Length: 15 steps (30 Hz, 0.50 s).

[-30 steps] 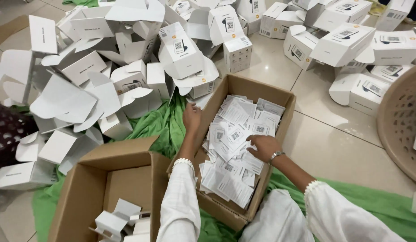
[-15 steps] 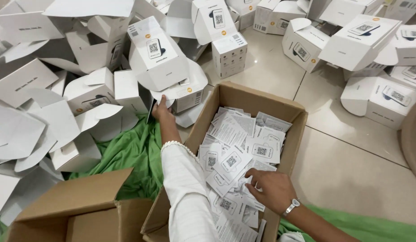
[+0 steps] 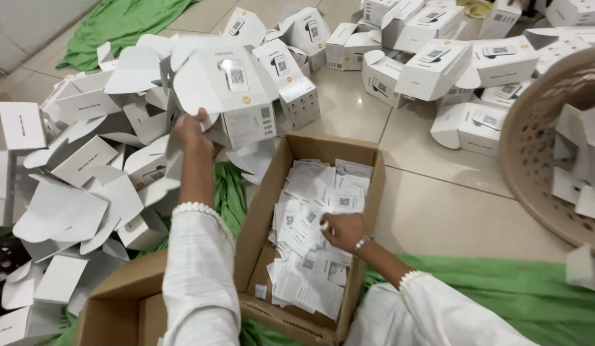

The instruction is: The person puts instruction manuals into product boxes and packs them into larger containers.

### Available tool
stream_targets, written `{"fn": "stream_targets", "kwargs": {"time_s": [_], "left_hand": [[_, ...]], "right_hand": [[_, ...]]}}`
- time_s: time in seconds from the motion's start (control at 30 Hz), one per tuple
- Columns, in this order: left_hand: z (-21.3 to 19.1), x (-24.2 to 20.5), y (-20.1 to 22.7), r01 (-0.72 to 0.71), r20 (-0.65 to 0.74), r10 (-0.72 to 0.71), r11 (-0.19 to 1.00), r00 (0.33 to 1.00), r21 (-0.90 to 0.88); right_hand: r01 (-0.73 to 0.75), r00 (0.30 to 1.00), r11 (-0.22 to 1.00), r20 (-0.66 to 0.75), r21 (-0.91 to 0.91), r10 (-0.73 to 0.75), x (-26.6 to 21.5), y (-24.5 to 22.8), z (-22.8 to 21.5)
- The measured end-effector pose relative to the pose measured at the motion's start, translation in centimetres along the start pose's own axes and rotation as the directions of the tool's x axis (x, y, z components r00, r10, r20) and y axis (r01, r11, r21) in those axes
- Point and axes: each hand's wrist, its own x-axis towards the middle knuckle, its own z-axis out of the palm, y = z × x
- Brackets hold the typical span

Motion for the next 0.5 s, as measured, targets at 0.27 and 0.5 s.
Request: {"fn": "stream_targets", "kwargs": {"time_s": [0.27,0.5], "left_hand": [[6.8,-26.6,3.9,-0.208,0.512,0.079,0.958,0.855,0.199],[9.6,-42.5,-8.9,-0.655,0.893,0.267,0.754,0.363,0.041]], "right_hand": [[0.214,0.811,0.774,-0.550,0.595,0.198,-8.8,0.0,0.4],[0.176,0.565,0.327,-0.367,0.928,0.739,-27.6,10.5,-4.7]]}}
